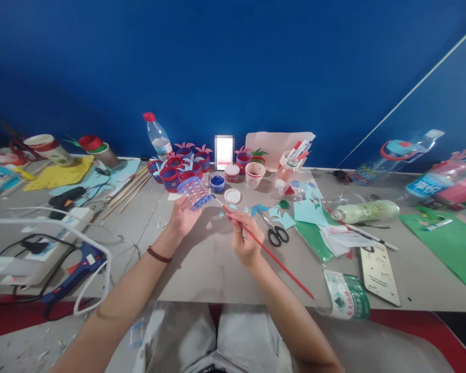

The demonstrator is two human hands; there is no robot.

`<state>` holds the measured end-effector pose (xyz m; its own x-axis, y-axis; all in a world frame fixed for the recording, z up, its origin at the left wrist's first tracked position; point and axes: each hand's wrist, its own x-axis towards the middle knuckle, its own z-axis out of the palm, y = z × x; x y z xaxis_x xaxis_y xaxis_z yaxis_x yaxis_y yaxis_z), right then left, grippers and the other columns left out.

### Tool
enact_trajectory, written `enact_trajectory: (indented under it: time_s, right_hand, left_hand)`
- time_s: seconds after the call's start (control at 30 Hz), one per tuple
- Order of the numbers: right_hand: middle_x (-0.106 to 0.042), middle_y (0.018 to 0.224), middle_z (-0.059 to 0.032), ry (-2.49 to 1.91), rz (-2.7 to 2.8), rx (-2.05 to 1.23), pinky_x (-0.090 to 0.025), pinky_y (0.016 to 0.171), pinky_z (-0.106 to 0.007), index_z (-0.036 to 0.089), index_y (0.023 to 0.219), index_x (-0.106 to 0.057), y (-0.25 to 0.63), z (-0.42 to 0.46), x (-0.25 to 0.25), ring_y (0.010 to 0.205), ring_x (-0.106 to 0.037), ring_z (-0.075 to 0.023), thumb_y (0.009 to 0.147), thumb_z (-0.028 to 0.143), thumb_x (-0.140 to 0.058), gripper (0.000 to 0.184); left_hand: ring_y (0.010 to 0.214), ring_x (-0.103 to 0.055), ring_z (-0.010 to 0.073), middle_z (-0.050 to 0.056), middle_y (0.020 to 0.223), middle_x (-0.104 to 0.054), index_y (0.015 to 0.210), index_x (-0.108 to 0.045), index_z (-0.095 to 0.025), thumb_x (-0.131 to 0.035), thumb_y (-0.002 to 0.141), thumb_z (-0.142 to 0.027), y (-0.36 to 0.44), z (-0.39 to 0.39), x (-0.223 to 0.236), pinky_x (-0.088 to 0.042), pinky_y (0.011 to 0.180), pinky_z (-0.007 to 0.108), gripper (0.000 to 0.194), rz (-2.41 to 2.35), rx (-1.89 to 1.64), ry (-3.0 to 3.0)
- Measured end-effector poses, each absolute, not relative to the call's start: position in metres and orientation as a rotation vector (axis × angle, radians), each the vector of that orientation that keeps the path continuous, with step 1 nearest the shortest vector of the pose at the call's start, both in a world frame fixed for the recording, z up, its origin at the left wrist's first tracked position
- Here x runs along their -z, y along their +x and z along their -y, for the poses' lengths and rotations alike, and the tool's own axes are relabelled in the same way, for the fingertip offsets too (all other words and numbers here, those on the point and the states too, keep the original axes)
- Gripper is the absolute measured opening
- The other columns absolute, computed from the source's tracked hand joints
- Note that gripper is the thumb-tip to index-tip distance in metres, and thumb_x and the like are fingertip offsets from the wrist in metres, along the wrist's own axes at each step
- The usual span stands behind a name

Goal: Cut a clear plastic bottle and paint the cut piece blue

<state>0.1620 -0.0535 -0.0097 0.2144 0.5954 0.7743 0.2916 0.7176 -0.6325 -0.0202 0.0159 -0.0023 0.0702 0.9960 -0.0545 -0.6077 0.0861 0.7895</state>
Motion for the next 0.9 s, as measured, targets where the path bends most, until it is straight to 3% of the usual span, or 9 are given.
enact_trajectory:
  time_s: [0.37,0.9]
  right_hand:
    - [-0.076,0.087,-0.0049,-0.793,1.424,-0.215,-0.064,0.07,-0.034,0.023,0.101,-0.064,0.1608,0.0557,0.0034,0.081,-0.077,-0.02,0.096,0.015,-0.053,0.015]
    - [-0.076,0.085,-0.0047,-0.783,1.5,-0.136,-0.062,0.07,-0.033,0.024,0.101,-0.065,0.1585,0.0581,0.004,0.08,-0.075,-0.0189,0.096,0.015,-0.053,0.017]
  left_hand:
    - [0.12,-0.064,0.0315,0.009,0.109,-0.077,0.098,-0.077,-0.019,-0.086,0.055,-0.054,-0.0192,-0.0146,0.0006,-0.041,0.111,0.044,0.056,-0.728,-1.378,0.743]
    - [0.112,-0.067,0.0293,0.01,0.111,-0.076,0.098,-0.078,-0.018,-0.088,0.058,-0.05,-0.0189,-0.0177,0.0051,-0.046,0.103,0.042,0.052,-0.784,-1.439,0.809]
